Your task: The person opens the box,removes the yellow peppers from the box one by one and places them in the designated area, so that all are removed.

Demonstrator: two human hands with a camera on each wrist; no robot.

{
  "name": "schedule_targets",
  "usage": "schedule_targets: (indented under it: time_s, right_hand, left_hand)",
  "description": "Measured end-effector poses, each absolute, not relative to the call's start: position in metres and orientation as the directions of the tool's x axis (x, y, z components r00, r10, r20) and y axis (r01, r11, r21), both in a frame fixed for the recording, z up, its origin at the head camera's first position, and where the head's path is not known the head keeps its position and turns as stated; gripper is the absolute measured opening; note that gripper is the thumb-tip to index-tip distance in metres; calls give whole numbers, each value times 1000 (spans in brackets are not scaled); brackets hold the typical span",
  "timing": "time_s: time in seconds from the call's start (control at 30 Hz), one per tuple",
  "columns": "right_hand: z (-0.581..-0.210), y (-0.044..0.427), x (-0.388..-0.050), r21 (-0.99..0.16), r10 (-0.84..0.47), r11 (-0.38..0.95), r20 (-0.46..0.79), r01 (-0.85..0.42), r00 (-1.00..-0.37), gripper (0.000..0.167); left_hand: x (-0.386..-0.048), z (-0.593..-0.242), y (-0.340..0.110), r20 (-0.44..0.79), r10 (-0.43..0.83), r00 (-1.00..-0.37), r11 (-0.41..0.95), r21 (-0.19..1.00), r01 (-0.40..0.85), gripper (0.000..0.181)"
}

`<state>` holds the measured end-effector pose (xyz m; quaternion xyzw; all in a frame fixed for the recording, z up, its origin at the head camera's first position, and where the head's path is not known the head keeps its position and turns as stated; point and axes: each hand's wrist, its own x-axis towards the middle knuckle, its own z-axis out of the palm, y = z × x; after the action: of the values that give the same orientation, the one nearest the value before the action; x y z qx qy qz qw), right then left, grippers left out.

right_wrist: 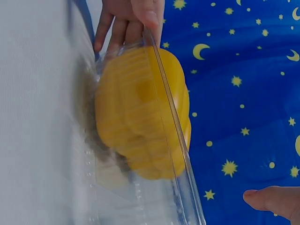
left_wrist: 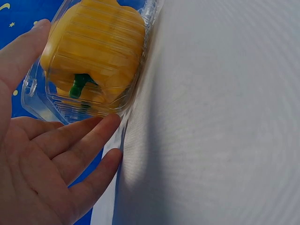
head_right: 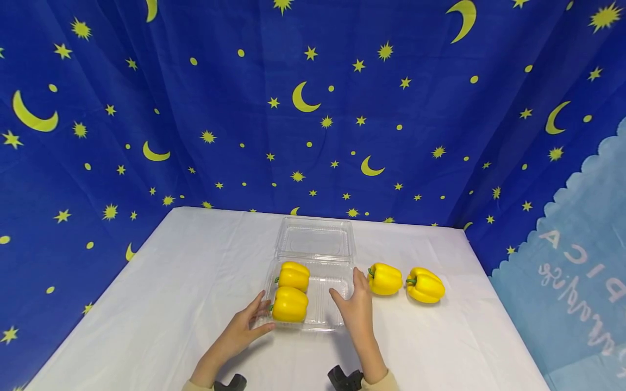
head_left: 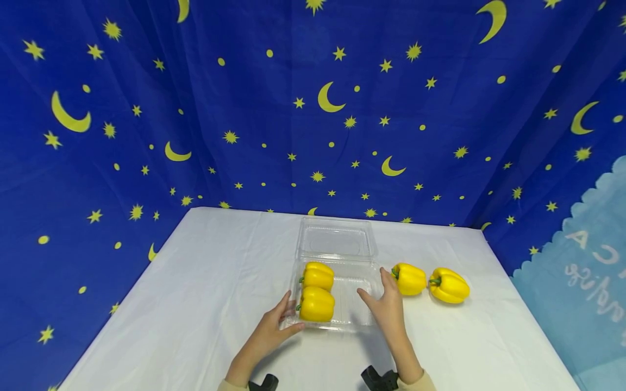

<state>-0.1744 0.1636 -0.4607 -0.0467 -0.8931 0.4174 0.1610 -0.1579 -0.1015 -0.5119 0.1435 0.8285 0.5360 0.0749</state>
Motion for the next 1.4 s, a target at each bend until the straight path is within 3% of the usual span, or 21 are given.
schedule_targets:
  time_s: [1.4]
  right_hand:
    - [-484, 90, -166, -786, -5, 584, 247, -203, -969, 70]
  left_hand:
    - [-160, -516, -103, 30, 337, -941, 400, 900, 172, 88]
